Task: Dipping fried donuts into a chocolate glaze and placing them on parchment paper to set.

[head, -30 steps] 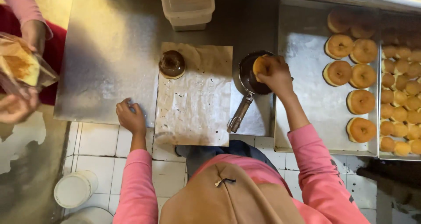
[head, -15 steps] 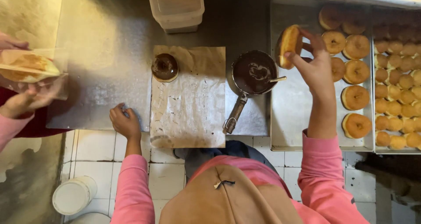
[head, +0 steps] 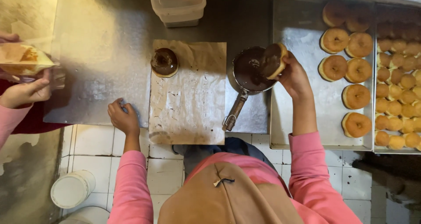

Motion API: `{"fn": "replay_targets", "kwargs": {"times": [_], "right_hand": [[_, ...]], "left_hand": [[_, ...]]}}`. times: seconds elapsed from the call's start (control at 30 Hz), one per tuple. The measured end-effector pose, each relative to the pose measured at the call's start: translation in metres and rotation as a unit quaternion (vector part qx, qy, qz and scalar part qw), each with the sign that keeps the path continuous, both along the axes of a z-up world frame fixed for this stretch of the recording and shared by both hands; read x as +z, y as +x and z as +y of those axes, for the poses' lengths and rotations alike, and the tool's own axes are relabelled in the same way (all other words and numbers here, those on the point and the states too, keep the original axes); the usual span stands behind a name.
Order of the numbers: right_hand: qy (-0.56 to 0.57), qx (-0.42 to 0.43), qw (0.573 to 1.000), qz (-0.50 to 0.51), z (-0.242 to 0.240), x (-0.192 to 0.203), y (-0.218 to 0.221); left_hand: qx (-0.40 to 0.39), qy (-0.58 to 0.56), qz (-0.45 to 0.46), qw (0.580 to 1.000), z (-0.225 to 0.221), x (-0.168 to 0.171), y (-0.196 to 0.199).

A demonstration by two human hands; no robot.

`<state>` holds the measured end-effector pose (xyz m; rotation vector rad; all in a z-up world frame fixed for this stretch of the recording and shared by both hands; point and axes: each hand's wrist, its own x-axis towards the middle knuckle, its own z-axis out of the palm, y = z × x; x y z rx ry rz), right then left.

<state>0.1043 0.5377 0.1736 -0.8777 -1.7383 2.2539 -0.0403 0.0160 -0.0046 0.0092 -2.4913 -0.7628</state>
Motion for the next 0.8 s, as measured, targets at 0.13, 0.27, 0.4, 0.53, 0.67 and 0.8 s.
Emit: {"fn": "replay_targets", "kwargs": {"times": [0.13,0.27,0.4,0.53,0.67,0.8], "right_hand": [[-0.023,-0.009,0.999,0.035,0.003,0.023,0.001],[-0.013,-0.016,0.995,0.095,-0.011,0.074,0.007],[-0.008,-0.033,0.991,0.129,0.012,0.059,0.016],[-0.064,-0.073,0.987,0.127,0.015,0.026,0.01],[-0.144,-0.071,0.982,0.098,0.054,-0.072,0.006],[-0.244,-0.113,0.955,0.128,0.008,-0.041,0.012]], "left_hand": [[-0.001,-0.004,0.011,1.0,-0.002,-0.004,-0.002],[0.0,-0.01,0.012,1.0,-0.003,-0.009,-0.003],[0.0,0.004,-0.001,1.0,-0.002,-0.008,-0.003],[-0.002,0.006,-0.003,1.0,-0.001,-0.004,-0.001],[0.006,0.0,-0.007,1.0,-0.002,-0.007,-0.003],[0.007,0.0,-0.011,1.0,-0.001,-0.005,-0.003]]}}
